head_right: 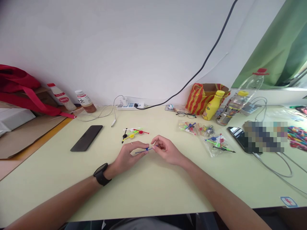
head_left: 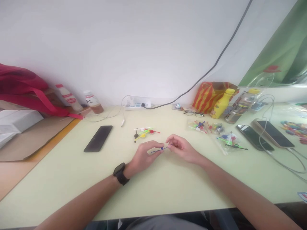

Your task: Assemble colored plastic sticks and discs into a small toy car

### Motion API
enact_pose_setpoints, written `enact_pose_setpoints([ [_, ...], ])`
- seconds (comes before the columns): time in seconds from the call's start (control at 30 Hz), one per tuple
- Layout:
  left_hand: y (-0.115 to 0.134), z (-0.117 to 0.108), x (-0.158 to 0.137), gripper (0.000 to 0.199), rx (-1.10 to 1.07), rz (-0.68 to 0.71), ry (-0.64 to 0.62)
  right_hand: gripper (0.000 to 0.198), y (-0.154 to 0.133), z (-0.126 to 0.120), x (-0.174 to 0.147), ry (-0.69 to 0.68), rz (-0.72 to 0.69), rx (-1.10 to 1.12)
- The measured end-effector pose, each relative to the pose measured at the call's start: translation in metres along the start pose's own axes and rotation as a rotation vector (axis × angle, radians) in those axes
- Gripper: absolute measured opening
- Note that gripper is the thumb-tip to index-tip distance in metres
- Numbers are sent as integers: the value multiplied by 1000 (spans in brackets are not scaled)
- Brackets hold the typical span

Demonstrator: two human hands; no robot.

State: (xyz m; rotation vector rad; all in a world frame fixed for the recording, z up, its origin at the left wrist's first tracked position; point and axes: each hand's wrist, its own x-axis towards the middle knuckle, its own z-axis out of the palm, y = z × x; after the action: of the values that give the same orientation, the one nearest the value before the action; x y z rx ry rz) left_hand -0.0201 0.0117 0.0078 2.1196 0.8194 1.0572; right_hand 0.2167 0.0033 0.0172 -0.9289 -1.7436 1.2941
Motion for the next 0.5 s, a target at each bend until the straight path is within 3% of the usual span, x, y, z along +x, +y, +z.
enact_pose_setpoints([
  [0.3, -3, 1, -2, 16, 23, 49, -8, 30, 1, 2, -1, -9, 7, 53],
  [0.5, 5, 1, -1, 12, -29, -15, -36, 29, 0, 1, 0, -3, 19, 66],
])
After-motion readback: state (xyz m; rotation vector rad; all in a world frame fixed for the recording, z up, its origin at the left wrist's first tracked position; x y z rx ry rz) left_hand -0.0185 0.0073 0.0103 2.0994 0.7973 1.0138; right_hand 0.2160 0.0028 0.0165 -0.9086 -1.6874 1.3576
